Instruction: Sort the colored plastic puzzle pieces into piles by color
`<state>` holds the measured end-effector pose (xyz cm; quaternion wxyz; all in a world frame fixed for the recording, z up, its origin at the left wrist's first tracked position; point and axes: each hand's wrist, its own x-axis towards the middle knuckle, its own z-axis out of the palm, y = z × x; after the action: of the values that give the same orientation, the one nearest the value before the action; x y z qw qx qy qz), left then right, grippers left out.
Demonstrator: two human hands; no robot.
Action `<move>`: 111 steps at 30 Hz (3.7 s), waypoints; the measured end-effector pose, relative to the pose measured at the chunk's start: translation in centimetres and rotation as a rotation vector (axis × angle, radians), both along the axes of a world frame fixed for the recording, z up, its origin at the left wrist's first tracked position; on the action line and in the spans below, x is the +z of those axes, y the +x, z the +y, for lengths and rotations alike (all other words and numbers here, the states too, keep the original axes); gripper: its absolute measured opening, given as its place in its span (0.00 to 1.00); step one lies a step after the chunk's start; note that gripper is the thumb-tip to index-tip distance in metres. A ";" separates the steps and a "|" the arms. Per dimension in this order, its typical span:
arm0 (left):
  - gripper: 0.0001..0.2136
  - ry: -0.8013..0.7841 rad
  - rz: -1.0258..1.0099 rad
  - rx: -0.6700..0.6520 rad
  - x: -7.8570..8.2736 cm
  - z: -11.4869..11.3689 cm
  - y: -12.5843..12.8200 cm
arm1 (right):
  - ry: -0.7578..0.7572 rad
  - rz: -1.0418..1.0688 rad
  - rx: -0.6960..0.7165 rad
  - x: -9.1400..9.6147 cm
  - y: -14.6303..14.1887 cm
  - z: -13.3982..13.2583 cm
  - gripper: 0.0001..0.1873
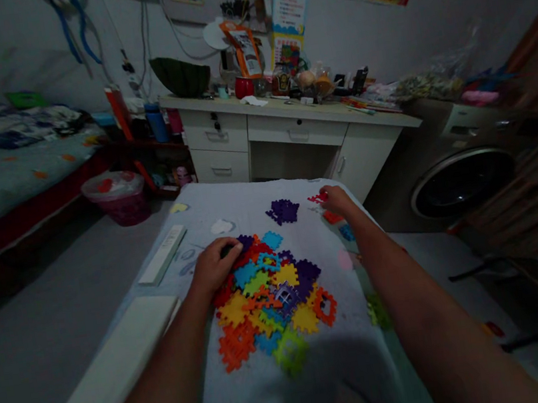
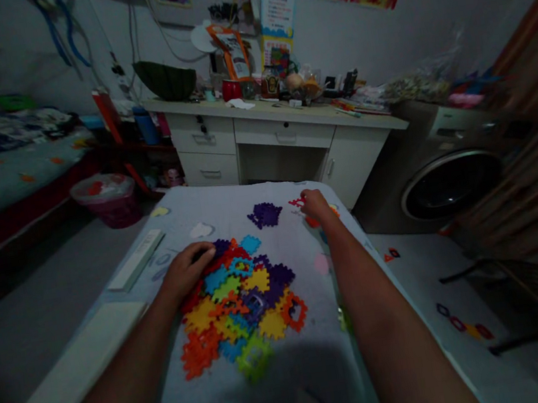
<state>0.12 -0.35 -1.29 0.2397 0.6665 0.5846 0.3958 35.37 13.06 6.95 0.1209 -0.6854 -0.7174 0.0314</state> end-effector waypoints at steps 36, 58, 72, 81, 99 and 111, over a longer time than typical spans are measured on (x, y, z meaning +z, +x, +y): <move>0.17 0.014 -0.004 0.009 0.7 -0.4 0.2 | -0.156 0.120 0.027 -4.7 -9.9 -0.2 0.44; 0.18 0.008 -0.017 0.013 0.5 -0.2 0.3 | -0.063 0.183 0.043 -3.0 -6.2 -3.6 0.17; 0.17 0.014 -0.023 0.020 0.5 -0.2 0.3 | -0.039 0.170 0.117 -4.9 -9.0 -2.4 0.19; 0.17 0.030 -0.029 0.008 0.3 -0.1 0.2 | -0.048 0.266 0.137 -3.6 -7.3 -4.4 0.17; 0.17 0.004 -0.065 0.004 0.5 -0.2 0.3 | -0.625 0.130 0.456 -1.0 -5.4 -11.7 0.10; 0.17 0.006 -0.052 0.008 0.3 -0.1 0.2 | -0.601 0.077 0.425 -0.7 -5.8 -12.1 0.10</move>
<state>0.32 -0.41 -1.03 0.2512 0.6541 0.5797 0.4160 29.60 0.97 6.30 -0.0683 -0.5244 -0.7974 0.2908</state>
